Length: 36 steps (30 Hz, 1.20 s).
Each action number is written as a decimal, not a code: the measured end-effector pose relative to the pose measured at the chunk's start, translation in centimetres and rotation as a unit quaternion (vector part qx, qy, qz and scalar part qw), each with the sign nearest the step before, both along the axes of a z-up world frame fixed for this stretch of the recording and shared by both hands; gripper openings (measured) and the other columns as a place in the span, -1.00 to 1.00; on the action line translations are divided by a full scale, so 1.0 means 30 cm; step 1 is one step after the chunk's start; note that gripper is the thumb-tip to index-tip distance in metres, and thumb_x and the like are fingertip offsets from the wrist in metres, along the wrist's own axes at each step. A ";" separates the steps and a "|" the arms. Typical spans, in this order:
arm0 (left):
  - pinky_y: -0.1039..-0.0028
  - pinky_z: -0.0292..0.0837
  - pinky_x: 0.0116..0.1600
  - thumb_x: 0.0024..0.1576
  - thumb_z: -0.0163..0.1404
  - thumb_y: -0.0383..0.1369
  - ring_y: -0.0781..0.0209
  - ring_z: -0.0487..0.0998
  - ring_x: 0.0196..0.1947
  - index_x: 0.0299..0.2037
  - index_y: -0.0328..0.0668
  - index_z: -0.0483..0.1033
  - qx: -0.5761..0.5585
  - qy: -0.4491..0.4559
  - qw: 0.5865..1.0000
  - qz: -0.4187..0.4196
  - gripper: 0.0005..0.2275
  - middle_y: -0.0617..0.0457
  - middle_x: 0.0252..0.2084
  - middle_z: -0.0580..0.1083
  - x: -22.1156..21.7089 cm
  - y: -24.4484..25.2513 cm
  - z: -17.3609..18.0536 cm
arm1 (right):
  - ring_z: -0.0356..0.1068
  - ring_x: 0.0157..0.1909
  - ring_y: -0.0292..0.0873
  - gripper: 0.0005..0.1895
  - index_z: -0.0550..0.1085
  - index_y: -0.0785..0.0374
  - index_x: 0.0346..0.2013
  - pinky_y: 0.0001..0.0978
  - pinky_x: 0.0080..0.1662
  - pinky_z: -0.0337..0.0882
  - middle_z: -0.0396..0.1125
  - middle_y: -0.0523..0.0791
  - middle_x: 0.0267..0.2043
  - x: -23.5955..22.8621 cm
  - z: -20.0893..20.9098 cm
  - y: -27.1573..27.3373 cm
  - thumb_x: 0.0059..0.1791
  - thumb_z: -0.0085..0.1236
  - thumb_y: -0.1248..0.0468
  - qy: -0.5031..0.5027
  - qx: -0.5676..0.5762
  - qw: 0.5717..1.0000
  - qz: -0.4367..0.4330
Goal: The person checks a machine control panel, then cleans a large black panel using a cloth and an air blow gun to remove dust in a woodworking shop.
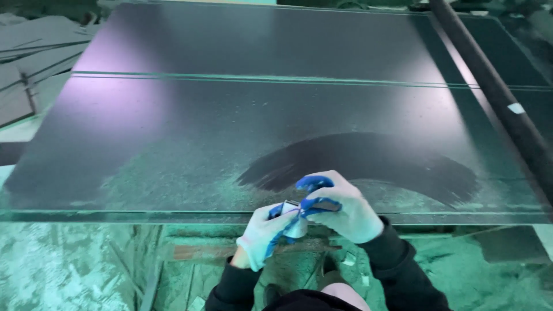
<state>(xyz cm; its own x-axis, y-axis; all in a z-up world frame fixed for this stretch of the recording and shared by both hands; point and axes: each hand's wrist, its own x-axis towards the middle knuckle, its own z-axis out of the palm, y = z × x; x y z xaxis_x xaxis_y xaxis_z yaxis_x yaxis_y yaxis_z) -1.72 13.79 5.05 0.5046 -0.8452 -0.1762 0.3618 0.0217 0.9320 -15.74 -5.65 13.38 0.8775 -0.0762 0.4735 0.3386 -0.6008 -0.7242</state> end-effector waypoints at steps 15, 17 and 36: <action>0.27 0.62 -0.40 0.26 0.37 -0.33 0.21 0.58 -0.35 0.08 -0.36 0.87 0.152 0.134 0.929 0.309 -0.72 0.01 -0.20 0.71 -0.008 -0.399 -0.380 | 0.62 -0.09 -0.28 -0.84 0.76 0.06 -0.20 -0.38 0.13 0.54 0.72 -0.24 -0.19 -0.026 -0.311 -0.986 -0.05 0.48 0.36 0.310 0.008 0.928 -0.208; 0.25 0.67 -0.37 0.25 0.37 -0.31 0.13 0.62 -0.32 0.07 -0.40 0.85 0.167 0.153 0.924 0.308 -0.70 -0.05 -0.18 0.70 -0.041 -0.444 -0.357 | 0.58 -0.12 -0.27 -0.87 0.74 0.00 -0.24 -0.34 0.07 0.50 0.70 -0.28 -0.22 0.066 -0.414 -1.154 -0.07 0.44 0.28 0.398 -0.058 0.899 -0.173; 0.14 0.69 -0.23 0.29 0.32 -0.44 -0.03 0.68 -0.15 0.19 -0.58 0.80 0.211 0.243 0.859 0.398 -0.67 -0.24 -0.01 0.74 -0.202 -0.626 -0.435 | 0.43 0.35 0.10 -0.13 0.43 0.02 0.50 0.05 0.27 0.43 0.39 -0.04 0.50 0.253 -0.959 -1.386 -0.06 0.57 -0.03 0.312 -0.420 0.844 -0.117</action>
